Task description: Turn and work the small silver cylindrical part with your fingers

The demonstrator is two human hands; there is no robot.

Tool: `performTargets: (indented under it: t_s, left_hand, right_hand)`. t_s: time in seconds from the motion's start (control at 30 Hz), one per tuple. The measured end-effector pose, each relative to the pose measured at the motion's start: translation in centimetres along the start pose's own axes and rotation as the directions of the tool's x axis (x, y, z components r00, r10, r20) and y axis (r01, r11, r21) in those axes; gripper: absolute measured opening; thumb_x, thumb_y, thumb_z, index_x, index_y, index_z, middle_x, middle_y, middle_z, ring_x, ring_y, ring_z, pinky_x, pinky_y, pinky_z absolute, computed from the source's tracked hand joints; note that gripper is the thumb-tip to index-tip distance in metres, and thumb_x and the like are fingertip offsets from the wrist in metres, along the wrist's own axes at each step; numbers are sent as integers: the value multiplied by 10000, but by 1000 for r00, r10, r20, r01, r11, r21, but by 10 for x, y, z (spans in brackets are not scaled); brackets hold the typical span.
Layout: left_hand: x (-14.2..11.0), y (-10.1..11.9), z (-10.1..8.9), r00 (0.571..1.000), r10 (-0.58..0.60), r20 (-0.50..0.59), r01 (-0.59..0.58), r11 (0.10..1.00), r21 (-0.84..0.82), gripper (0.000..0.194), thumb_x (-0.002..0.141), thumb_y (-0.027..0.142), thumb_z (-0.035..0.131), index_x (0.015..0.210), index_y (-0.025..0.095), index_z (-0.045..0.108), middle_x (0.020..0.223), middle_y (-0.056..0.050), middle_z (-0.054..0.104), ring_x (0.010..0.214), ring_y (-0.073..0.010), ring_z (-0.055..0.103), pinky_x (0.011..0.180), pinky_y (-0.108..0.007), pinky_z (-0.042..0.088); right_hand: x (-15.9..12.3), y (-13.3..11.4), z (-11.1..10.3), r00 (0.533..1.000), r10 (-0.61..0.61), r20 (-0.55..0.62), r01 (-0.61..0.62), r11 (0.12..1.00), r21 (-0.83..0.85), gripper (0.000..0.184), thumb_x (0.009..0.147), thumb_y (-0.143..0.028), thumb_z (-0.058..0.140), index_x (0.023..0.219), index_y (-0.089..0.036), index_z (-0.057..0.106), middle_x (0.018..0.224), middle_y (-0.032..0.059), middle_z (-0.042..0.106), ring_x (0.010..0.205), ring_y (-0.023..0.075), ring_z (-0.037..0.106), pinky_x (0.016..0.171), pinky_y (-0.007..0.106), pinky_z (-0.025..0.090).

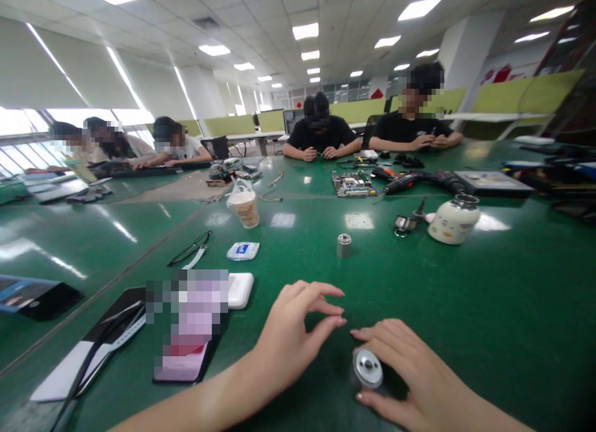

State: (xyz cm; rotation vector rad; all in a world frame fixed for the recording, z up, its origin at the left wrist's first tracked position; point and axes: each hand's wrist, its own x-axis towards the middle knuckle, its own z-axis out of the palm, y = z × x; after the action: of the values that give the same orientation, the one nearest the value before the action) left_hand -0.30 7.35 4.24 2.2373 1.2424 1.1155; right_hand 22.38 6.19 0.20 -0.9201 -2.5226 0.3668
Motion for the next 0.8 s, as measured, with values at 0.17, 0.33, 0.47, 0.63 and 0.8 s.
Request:
performTargets:
  t_s: [0.17, 0.33, 0.47, 0.63, 0.8]
  left_hand:
    - [-8, -32, 15, 994, -89, 60, 79, 986, 146, 346, 791, 88, 713, 1089, 244, 630, 865, -2, 776, 900, -246, 633, 819, -380, 436]
    - [-12, -41, 20, 993, -111, 51, 102, 984, 148, 390, 795, 101, 698, 1148, 250, 624, 946, -30, 768, 931, -243, 631, 845, -393, 452]
    - [-9, -34, 20, 992, -119, 42, 116, 992, 54, 338, 801, 106, 714, 1102, 242, 641, 926, -22, 776, 944, -243, 662, 855, -392, 466]
    - [-9, -6, 15, 997, -71, 41, 79, 967, -242, 299, 836, 127, 706, 1100, 226, 604, 933, 3, 765, 884, -176, 716, 862, -304, 505]
    - [-16, 15, 15, 992, 38, 122, 1, 951, -310, 291, 840, 145, 712, 1101, 225, 612, 946, 7, 758, 886, -154, 718, 823, -244, 522]
  right_hand:
    - [-1, 1, 0, 1000, 0, -15, 0, 1000, 6, 368, 797, -437, 713, 1088, -216, 672, 1151, 98, 694, 1004, 269, 635, 871, 400, 504]
    - [0, 1, 0, 999, -3, -34, 3, 1000, 8, 364, 788, -420, 720, 1087, -217, 677, 1131, 101, 700, 992, 270, 639, 864, 401, 507]
    - [2, -1, 0, 1000, 6, -8, -6, 1000, 15, 333, 793, -397, 712, 1056, -196, 673, 1122, 113, 691, 978, 270, 629, 848, 410, 509]
    - [2, -1, 0, 1000, 5, 11, -5, 1000, 15, 348, 794, -384, 716, 1067, -177, 655, 1102, 115, 680, 971, 269, 613, 836, 409, 503]
    - [2, -1, 0, 1000, 12, 18, -12, 999, 41, 302, 816, -403, 696, 1030, -195, 655, 1053, 90, 668, 949, 252, 598, 812, 388, 495]
